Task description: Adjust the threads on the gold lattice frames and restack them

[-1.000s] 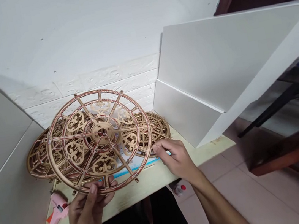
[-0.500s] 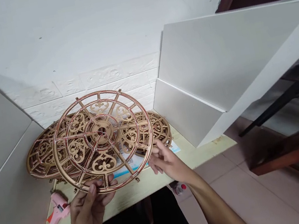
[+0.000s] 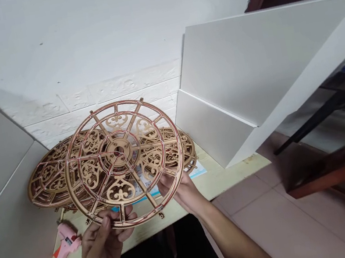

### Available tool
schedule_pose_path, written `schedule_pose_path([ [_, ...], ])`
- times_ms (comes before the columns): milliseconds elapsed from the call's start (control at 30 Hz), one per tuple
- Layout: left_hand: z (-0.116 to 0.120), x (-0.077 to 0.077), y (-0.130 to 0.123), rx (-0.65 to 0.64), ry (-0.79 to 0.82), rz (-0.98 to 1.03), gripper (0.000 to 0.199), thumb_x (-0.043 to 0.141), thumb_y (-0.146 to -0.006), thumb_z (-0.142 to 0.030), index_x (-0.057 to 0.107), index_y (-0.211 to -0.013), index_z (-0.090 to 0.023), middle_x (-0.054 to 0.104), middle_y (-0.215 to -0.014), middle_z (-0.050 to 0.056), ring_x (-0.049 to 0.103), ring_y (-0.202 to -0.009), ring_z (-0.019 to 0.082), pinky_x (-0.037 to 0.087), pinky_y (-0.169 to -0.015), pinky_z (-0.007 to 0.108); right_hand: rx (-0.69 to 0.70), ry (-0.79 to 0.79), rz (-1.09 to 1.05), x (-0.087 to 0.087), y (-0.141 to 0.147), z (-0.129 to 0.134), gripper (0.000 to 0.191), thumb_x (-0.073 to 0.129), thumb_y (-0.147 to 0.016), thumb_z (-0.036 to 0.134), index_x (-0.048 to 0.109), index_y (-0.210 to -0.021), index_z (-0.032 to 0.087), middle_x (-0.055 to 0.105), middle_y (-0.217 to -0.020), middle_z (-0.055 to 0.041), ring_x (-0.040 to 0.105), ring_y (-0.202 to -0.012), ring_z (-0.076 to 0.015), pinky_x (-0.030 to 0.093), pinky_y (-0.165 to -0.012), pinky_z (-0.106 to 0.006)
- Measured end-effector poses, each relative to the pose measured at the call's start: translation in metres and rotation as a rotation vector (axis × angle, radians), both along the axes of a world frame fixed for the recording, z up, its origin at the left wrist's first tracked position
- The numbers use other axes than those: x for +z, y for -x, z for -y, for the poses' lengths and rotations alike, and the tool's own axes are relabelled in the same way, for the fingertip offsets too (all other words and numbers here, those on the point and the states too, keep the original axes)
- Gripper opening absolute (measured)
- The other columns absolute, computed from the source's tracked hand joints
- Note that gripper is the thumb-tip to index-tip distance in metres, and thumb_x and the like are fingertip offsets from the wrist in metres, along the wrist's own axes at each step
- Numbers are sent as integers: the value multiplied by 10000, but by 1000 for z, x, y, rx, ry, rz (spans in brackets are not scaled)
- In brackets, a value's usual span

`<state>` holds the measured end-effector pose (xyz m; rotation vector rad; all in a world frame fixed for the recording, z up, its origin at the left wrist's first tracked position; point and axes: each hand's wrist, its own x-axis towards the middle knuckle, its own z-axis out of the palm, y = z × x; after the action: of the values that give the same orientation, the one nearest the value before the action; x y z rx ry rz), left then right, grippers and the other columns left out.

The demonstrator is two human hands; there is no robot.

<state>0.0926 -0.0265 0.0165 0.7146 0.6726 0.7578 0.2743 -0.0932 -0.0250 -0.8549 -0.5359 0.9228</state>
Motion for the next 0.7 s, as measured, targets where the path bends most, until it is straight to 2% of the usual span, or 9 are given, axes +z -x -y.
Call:
schedule_pose_path([
  [167,2,2,1,2,44,18,254,898,-556,-319,719,-635,-156,682,-696,19,716,-852,289,613,-748,344,91,7,-56,10,11,-6,481,852,-527,480,478,-623,193,267,-468,97,185,-406,-45,182,-373,-199],
  [300,1,0,3,-16,60,8,254,891,-571,-318,715,-651,-152,678,-697,25,710,-883,299,616,-737,337,149,-9,-97,15,17,-9,552,861,-507,476,395,-595,194,207,-410,118,142,-366,-30,140,-366,-196],
  [467,2,0,4,-24,67,9,262,890,-571,-334,715,-645,-154,682,-683,20,712,-880,286,608,-752,308,186,-23,-99,16,20,-11,572,864,-497,489,390,-618,192,201,-428,129,91,-348,-13,101,-348,-187],
  [600,-1,-8,7,-75,58,39,218,863,-624,-313,714,-661,-158,689,-688,16,722,-829,251,608,-710,259,215,-27,-48,14,20,-11,585,833,-511,560,380,-605,201,191,-396,130,94,-330,-22,111,-334,-187],
  [700,-4,-16,11,-119,48,73,163,837,-667,-274,719,-686,-163,699,-707,7,726,-773,216,610,-692,243,206,-25,24,4,19,-12,585,797,-502,637,418,-632,211,207,-397,127,128,-327,-36,158,-324,-195],
])
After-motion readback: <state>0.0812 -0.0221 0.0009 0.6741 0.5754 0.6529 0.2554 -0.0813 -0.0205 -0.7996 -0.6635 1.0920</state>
